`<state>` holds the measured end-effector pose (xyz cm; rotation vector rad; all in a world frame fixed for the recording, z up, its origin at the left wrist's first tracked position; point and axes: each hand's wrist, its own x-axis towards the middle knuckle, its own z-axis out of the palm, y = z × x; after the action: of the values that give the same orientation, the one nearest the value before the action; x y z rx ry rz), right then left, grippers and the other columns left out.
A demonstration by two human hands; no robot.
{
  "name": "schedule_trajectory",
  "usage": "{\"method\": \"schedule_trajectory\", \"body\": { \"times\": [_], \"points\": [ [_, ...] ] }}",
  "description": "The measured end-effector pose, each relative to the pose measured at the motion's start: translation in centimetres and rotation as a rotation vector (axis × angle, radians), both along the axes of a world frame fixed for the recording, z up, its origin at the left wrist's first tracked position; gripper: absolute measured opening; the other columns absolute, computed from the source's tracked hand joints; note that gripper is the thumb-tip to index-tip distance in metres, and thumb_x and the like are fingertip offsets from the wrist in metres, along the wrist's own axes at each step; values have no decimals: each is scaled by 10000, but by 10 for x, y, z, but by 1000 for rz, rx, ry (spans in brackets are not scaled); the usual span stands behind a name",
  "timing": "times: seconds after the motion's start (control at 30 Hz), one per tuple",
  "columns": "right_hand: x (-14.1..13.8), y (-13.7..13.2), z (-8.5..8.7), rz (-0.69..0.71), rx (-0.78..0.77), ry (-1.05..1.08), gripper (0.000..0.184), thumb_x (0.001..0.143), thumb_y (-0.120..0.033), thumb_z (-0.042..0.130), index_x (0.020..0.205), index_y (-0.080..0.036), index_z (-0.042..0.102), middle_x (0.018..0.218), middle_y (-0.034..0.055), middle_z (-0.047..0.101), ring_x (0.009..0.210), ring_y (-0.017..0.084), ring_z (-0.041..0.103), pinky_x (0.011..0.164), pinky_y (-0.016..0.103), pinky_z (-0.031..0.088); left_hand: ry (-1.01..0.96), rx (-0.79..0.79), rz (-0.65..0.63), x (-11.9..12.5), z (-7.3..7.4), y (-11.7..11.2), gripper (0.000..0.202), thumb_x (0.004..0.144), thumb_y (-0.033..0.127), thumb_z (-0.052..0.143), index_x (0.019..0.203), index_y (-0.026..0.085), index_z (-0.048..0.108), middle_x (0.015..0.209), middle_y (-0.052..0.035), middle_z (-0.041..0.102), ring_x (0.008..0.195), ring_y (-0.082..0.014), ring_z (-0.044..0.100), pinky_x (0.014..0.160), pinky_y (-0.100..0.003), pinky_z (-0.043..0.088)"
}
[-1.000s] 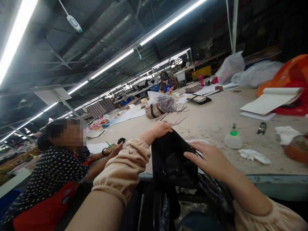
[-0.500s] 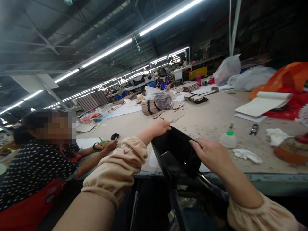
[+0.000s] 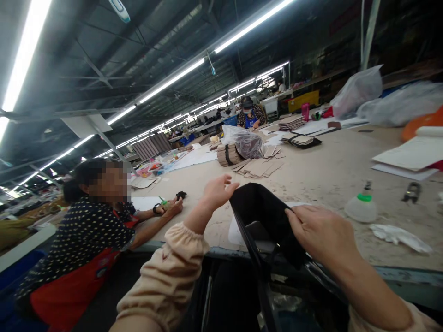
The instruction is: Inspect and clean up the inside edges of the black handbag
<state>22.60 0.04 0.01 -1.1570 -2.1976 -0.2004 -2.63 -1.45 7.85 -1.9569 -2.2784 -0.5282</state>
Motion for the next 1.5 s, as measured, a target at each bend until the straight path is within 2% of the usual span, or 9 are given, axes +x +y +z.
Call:
{"method": "schedule_trajectory", "body": {
  "times": [0.17,0.3,0.5,0.87,1.07,1.2,1.3,1.4,1.5],
  "points": [
    [-2,0,-3,17,31,0,324,901,-367,427,695,-209,620,733,34,650,641,190,561,563,314,270,35,-237,145,-9,7,-36,624,843,642,288,710,159,659,720,-82,675,718,-210,613,600,-270,405],
    [-8,-3,-3,26,65,-3,310,891,-387,444,692,-209,601,701,23,623,623,183,544,564,312,265,142,-265,120,-1,9,-30,610,818,659,320,728,167,671,742,-89,682,723,-216,612,598,-276,404],
    [-9,-6,-3,66,59,10,339,897,-445,445,699,-214,594,676,18,597,628,186,535,563,308,265,366,-356,128,4,5,-13,341,821,335,406,804,162,700,839,-127,695,808,-253,634,642,-311,442],
    [-11,-6,-3,167,51,58,324,917,-333,426,704,-185,619,690,51,614,679,184,555,615,303,318,379,-292,81,-4,3,-11,371,837,476,421,882,206,672,860,-96,693,815,-257,630,647,-322,447],
    [-8,-4,1,166,-33,64,366,918,-427,424,748,-191,647,713,58,636,691,195,584,595,294,373,398,-264,84,6,0,1,281,849,329,417,848,198,666,845,-99,686,805,-239,624,654,-308,428],
    [2,3,2,299,-192,120,396,933,-451,379,1086,-190,634,1033,77,666,940,223,610,796,322,461,207,-159,109,-3,-9,0,313,864,346,389,770,196,647,812,-73,676,814,-222,609,721,-315,429],
    [13,9,-3,359,-386,156,550,928,-506,341,1369,-185,411,1324,76,502,1172,253,499,978,387,411,-164,-12,95,-10,-21,-22,361,895,385,339,826,192,637,873,-59,668,851,-196,597,795,-309,429],
    [25,16,-13,393,-596,137,669,903,-561,352,1458,-220,202,1427,43,354,1248,265,418,1018,402,387,-584,186,118,-2,-45,-75,441,903,474,308,893,172,629,914,-71,651,851,-196,596,802,-310,444],
    [29,20,-24,430,-722,128,733,875,-599,381,1468,-239,144,1451,29,303,1276,265,375,1042,395,359,-854,38,9,26,-88,-146,474,882,533,353,847,150,631,783,-68,638,766,-196,591,761,-304,453]
  ]
}}
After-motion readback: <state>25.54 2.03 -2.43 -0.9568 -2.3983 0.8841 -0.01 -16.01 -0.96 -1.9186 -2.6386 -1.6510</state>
